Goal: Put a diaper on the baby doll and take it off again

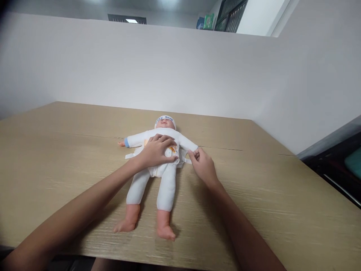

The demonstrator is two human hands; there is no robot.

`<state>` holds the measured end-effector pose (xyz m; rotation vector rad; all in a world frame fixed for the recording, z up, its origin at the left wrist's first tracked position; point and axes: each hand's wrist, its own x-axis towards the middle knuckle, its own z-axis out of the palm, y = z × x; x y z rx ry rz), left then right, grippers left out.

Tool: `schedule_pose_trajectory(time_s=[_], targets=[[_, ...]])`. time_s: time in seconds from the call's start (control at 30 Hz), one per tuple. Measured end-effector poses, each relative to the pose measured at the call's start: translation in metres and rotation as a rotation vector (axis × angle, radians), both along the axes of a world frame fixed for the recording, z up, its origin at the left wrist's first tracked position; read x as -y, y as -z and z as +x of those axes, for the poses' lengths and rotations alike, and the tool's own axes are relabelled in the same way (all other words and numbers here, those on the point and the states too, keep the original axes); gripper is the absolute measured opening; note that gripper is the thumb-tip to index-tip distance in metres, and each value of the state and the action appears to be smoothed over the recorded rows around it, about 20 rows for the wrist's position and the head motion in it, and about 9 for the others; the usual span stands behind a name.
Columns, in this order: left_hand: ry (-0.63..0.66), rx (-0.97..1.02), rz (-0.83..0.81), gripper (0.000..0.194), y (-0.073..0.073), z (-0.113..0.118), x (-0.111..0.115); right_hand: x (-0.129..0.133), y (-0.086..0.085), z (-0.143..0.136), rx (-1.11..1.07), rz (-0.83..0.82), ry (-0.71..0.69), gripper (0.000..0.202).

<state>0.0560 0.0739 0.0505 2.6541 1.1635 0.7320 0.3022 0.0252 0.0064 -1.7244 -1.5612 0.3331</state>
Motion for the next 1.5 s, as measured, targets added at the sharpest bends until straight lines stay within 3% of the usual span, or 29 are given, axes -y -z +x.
schedule_pose_trajectory(time_s=[0.1,0.23,0.53,0.77,1.0,1.13,1.27,1.5], targets=[[0.009,-0.001,0.010,0.048,0.000,0.000,0.001,0.004,0.000,0.008,0.177,-0.075,0.097,0.043],[0.015,-0.001,0.016,0.055,0.000,-0.001,0.002,0.006,0.003,0.012,0.284,-0.181,0.078,0.035],[-0.004,-0.039,0.011,0.062,-0.001,0.002,0.002,0.000,0.010,0.021,0.258,-0.290,0.063,0.036],[-0.020,-0.064,0.018,0.061,-0.003,0.004,0.004,0.003,0.011,0.022,0.254,-0.227,0.041,0.037],[-0.013,-0.069,0.021,0.060,-0.004,0.003,0.004,0.000,0.009,0.027,0.219,-0.328,-0.007,0.039],[-0.009,-0.072,0.017,0.061,-0.004,0.003,0.004,0.000,0.010,0.026,0.164,-0.359,-0.101,0.039],[-0.013,-0.065,0.029,0.062,-0.003,0.002,0.004,0.003,0.000,0.027,0.098,-0.347,-0.229,0.052],[-0.006,-0.045,0.036,0.061,-0.003,0.002,0.004,-0.005,-0.013,0.017,-0.388,-0.260,-0.389,0.052]])
